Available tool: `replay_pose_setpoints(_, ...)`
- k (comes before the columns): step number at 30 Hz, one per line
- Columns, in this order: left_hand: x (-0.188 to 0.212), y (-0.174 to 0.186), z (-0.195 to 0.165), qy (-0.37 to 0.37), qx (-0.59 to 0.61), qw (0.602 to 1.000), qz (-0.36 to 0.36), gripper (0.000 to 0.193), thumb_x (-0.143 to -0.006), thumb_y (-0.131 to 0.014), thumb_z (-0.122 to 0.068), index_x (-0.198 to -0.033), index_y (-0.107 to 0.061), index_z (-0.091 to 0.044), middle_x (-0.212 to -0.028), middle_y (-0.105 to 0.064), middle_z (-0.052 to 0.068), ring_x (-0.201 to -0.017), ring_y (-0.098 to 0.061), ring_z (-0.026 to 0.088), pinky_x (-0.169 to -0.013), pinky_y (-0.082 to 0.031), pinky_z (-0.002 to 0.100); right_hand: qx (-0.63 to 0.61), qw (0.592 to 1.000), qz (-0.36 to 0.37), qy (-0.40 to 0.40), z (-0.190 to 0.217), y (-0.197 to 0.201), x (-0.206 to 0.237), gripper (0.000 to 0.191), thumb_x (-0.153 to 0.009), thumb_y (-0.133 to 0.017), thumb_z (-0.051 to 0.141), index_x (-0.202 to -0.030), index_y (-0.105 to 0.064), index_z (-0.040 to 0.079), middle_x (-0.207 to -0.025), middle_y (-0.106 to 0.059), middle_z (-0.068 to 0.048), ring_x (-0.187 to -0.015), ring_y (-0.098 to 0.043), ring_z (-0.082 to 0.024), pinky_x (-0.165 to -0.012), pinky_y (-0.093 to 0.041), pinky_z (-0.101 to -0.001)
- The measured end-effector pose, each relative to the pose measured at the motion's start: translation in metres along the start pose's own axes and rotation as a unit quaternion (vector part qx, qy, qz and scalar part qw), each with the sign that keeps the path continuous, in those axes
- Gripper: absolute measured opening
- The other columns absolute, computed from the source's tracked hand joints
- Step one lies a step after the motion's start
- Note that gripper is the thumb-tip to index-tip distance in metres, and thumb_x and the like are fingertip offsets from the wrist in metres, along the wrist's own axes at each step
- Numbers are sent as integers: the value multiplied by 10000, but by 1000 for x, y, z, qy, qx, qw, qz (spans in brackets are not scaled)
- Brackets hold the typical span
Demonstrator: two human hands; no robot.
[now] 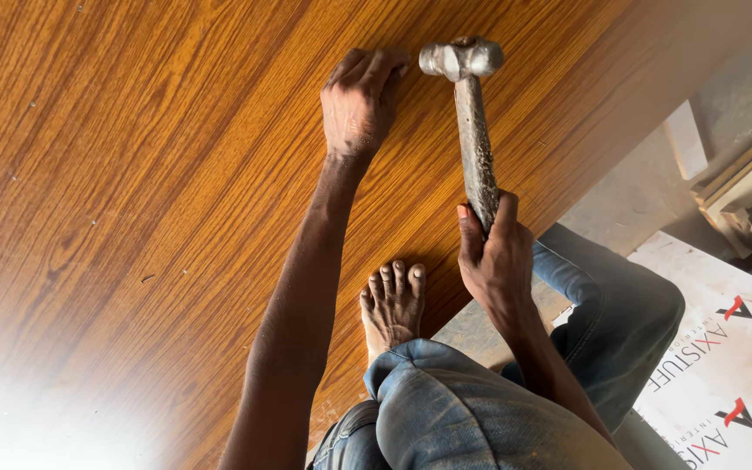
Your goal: The person hammers multiple small nails into a large wooden board using a hammer. The person picks up nails one by one, positions them on the board, and strikes them with the hammer until they are flush with the surface.
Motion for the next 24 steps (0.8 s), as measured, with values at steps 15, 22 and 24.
replay_pose_setpoints(15, 10, 14, 20, 57, 151, 982, -93, 150, -1042, -587, -51, -1175, -522, -79, -1121, -647, 86, -763, -600, 194, -582, -578, 309, -68, 969, -191, 143, 12, 10, 4, 443, -1178, -437, 371, -1309, -327, -38, -700, -552, -32, -532, -534, -102, -450, -468, -276)
replay_pose_setpoints(22, 20, 25, 24, 97, 82, 981, -149, 240, -1087, -444, -7, -1296, -527, -93, -1300, -639, 65, -1096, -590, 178, -885, -586, 321, 104, 994, -16, -6, -20, -18, -27, 396, -1143, -466, 397, -1231, -472, 10, -748, -571, -41, -456, -535, -122, -343, -479, -283)
replay_pose_setpoints(24, 22, 21, 24, 126, 91, 978, -139, 232, -1095, -461, -12, -1303, -524, -90, -1315, -628, 59, -1129, -576, 186, -920, -597, 326, 20, 993, -103, 51, -16, -7, -20, 393, -1175, -454, 388, -1251, -447, 2, -732, -580, -32, -511, -572, -114, -420, -510, -278)
Point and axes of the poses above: each hand's wrist, its own x-axis away from the middle knuckle, its own y-axis out of the back of the hand, z = x × y, the point moved 6 cm from there along -x, towards the middle knuckle
